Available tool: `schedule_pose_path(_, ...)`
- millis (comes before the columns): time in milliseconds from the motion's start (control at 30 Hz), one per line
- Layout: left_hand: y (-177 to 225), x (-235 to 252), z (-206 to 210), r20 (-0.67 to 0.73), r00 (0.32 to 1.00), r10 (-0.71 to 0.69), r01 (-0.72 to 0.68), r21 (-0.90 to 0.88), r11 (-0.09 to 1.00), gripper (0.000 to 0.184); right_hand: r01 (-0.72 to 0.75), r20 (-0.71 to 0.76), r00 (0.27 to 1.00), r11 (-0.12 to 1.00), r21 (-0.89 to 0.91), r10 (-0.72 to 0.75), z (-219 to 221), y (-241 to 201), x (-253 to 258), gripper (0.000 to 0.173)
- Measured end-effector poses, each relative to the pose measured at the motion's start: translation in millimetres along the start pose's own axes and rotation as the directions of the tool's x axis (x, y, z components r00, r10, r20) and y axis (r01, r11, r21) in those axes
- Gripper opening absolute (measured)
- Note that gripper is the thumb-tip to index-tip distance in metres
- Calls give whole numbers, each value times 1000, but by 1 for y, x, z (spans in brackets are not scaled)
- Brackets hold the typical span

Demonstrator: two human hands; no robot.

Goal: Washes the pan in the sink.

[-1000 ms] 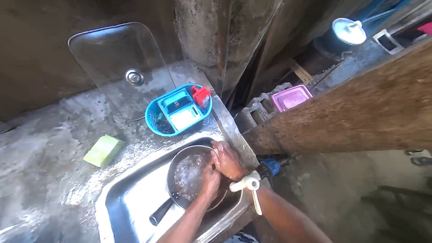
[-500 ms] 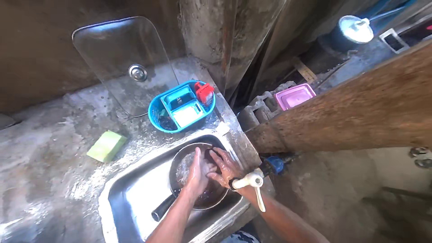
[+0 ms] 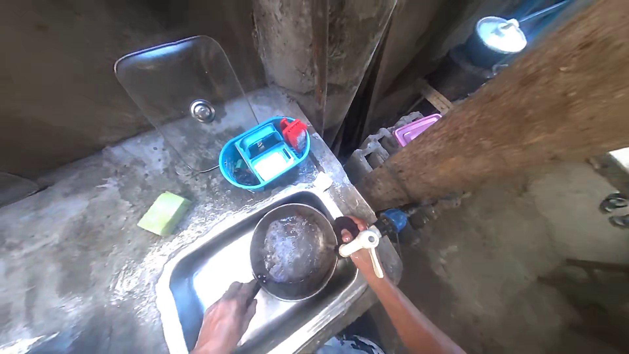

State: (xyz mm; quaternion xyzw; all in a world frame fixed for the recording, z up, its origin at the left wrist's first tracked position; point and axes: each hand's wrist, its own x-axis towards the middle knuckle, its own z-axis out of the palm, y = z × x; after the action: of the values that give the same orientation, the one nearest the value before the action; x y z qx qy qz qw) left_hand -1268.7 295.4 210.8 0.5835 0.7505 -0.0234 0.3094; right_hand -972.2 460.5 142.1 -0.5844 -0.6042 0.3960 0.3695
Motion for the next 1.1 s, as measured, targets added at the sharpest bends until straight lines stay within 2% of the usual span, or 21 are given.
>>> schedule_pose_path(100,6,-11,-26,-300,945,133,-182,-143,973,39,-12,5,1000,994,-111,12,-5,-5,-3,47)
schedule_pose_path(133,8,-9,-33,-401,899,176,-253,-147,956,42,-8,4,1000,993,-116,9,-7,-6,-5,48)
schedule_pose_path(200,14,2,-43,-586,763,273,-391,-82,917,47,-5,-10,1000,994,-111,4,-11,-12,-8,47)
schedule_pose_path(267,25,13,-56,-682,657,322,-474,-41,880,49,-31,-15,999,991,-128,29,-15,-20,-12,46)
schedule_pose_path(300,31,14,-64,-694,649,313,-489,-64,870,49,-41,-19,999,990,-138,39,-18,-23,-13,45)
schedule_pose_path(333,38,12,-72,-687,670,281,-482,-115,868,50,-38,-21,999,988,-150,36,-20,-25,-15,43)
schedule_pose_path(467,52,-5,-99,-588,797,139,-378,-307,873,48,-35,9,999,979,-201,37,-25,-29,-22,39)
schedule_pose_path(533,51,-11,-100,-583,805,115,-360,-325,874,45,-72,46,995,973,-218,84,-24,-29,-23,40)
schedule_pose_path(600,47,-17,-94,-609,785,113,-376,-323,869,43,-96,102,987,965,-246,124,-19,-24,-21,40)
schedule_pose_path(700,39,-27,-78,-656,750,91,-399,-339,852,40,-112,202,961,931,-347,191,-2,-13,-11,50)
schedule_pose_path(867,30,-41,-59,-668,744,3,-428,-473,770,30,35,305,949,934,-355,81,21,-14,7,45)
schedule_pose_path(1000,24,-39,-35,-734,678,-47,-508,-514,691,25,112,335,942,923,-368,19,44,-13,16,38)
schedule_pose_path(1100,12,-23,-3,-776,630,0,-611,-496,616,23,88,326,945,951,-296,13,49,-25,13,34)
